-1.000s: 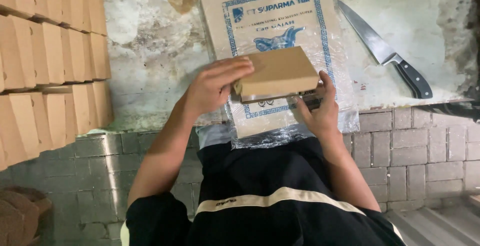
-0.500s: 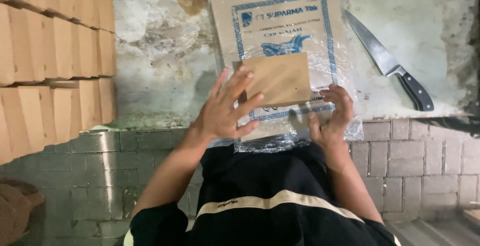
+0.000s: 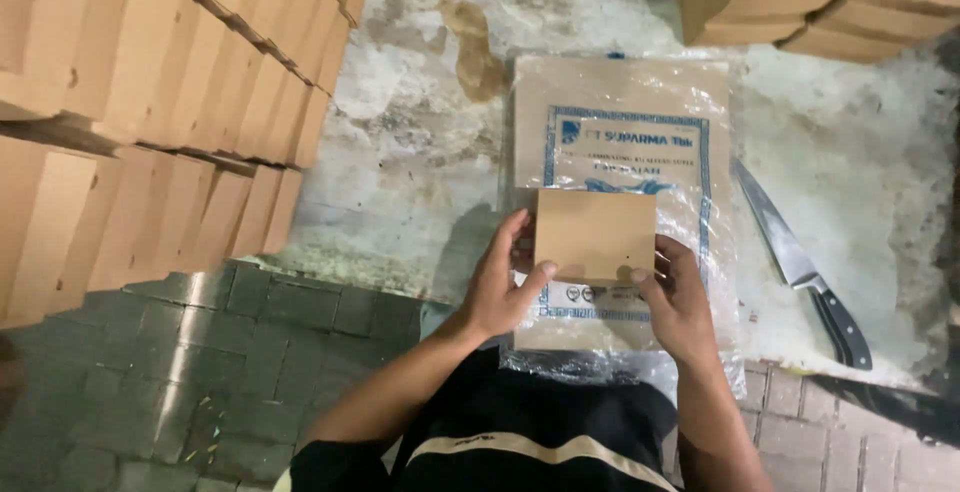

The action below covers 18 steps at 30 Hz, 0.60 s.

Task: The person repeatedly opens and closes small cardboard boxes, then folds sheets of paper on a workbench. They use a knife to trim the folded paper and place the trimmed pieces into a box.

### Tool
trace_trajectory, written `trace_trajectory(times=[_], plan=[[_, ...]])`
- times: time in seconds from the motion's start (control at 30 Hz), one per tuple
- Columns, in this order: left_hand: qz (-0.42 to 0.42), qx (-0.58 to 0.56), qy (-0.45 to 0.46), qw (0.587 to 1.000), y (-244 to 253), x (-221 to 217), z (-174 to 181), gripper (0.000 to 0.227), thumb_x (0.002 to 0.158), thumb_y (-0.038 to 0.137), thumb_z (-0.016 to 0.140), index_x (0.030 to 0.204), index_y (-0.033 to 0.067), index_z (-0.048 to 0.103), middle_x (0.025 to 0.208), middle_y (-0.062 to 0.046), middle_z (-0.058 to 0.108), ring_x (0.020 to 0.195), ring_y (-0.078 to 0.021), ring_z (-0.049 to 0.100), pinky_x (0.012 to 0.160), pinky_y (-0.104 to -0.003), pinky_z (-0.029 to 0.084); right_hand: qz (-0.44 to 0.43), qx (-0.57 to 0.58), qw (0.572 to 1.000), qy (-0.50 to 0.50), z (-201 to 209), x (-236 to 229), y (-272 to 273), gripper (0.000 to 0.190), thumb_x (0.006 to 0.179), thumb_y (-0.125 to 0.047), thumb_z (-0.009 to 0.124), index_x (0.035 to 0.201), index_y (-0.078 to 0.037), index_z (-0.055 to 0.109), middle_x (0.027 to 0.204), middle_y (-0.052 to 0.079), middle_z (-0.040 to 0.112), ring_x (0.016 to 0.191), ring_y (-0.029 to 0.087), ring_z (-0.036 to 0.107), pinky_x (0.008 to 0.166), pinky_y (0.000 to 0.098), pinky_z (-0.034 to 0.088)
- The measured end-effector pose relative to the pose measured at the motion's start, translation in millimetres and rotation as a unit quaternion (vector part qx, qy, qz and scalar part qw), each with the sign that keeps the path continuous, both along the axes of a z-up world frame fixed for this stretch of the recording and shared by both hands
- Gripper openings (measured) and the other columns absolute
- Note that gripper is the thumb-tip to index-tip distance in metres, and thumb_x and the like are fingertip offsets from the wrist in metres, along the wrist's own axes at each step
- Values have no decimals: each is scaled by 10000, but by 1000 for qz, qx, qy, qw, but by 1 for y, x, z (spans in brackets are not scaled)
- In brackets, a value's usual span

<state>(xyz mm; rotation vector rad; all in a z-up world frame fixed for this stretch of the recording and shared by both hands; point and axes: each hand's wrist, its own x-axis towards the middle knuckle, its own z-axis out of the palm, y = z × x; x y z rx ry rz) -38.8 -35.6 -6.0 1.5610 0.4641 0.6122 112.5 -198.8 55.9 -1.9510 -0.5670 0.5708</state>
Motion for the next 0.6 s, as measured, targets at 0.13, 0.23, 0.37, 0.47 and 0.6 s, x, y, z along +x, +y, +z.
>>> trace_trajectory(times=[0.13, 0.23, 0.37, 0.47, 0.6], plan=[[53, -53, -157, 985, 26, -7, -4, 991, 795, 242, 722, 1532, -13, 112, 1558, -264, 201, 1368, -430, 354, 1075, -522, 364, 3, 138, 980, 145, -28, 44, 37, 495, 871, -45, 627, 1306, 28, 403, 1243, 239, 489, 1085, 472, 587, 884, 615, 501], [119, 3, -174, 977, 54, -11, 1, 857, 891, 333, 564, 1497, -55, 99, 1535, -274, 182, 1410, -473, 283, 1119, -569, 297, 19, 236, 949, 208, -16, 74, 118, 389, 883, -112, 624, 1210, -8, 440, 1140, 136, 451, 1043, 359, 569, 852, 515, 537], [149, 241, 3, 959, 65, -18, -15, 766, 932, 329, 614, 1466, -94, 263, 1475, -296, 329, 1386, -484, 326, 1144, -565, 260, 10, 280, 934, 223, 11, 102, 256, 187, 992, -139, 579, 1133, -55, 489, 1115, 109, 407, 1091, 369, 527, 936, 599, 492], [98, 289, 194, 932, 61, -22, -14, 825, 949, 660, 266, 1473, 25, 227, 1548, -265, 241, 1436, -432, 236, 1184, -544, 214, -79, 285, 917, 267, 15, 125, 343, 221, 856, -148, 717, 791, -147, 506, 1004, 48, 499, 910, 242, 539, 741, 421, 603], [102, 398, 168, 896, 63, -20, -14, 672, 955, 409, 570, 1405, -46, 364, 1419, -242, 455, 1376, -407, 382, 1166, -593, 219, -38, 283, 938, 194, 9, 142, 410, 271, 855, -206, 673, 827, -154, 408, 867, 60, 467, 775, 199, 515, 730, 395, 539]])
